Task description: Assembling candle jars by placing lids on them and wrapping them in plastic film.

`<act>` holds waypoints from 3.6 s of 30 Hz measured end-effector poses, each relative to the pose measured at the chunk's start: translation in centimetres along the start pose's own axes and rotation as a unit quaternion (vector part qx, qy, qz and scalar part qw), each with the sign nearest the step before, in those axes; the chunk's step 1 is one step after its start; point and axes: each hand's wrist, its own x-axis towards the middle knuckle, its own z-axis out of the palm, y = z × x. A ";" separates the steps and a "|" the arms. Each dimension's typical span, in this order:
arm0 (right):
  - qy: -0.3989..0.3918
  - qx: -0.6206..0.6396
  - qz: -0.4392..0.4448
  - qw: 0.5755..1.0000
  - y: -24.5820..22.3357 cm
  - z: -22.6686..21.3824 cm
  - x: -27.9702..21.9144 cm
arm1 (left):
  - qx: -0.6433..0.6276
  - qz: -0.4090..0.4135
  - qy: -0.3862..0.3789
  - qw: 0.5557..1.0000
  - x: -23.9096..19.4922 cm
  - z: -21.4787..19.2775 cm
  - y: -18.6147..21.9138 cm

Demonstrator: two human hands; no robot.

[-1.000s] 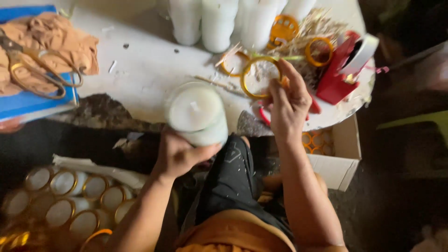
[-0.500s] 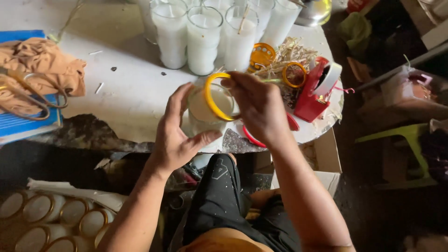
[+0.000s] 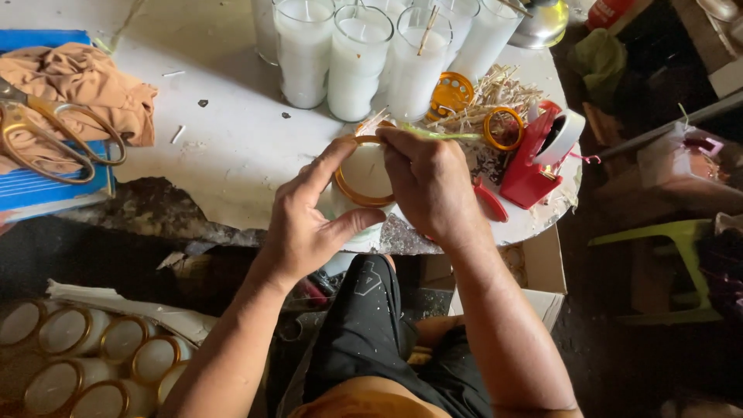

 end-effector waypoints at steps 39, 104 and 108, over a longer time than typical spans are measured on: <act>0.371 0.157 0.179 0.898 21.3 -10.0 -8.7 | 0.003 0.089 -0.077 0.993 -7.3 9.6 1.6; 0.223 0.011 -0.005 0.975 7.1 -8.7 -16.0 | -0.226 -0.018 0.209 0.951 0.9 8.5 8.4; 0.166 -0.029 -0.099 0.981 4.5 -7.7 -12.7 | -0.092 -0.011 0.265 0.960 -1.1 4.9 5.1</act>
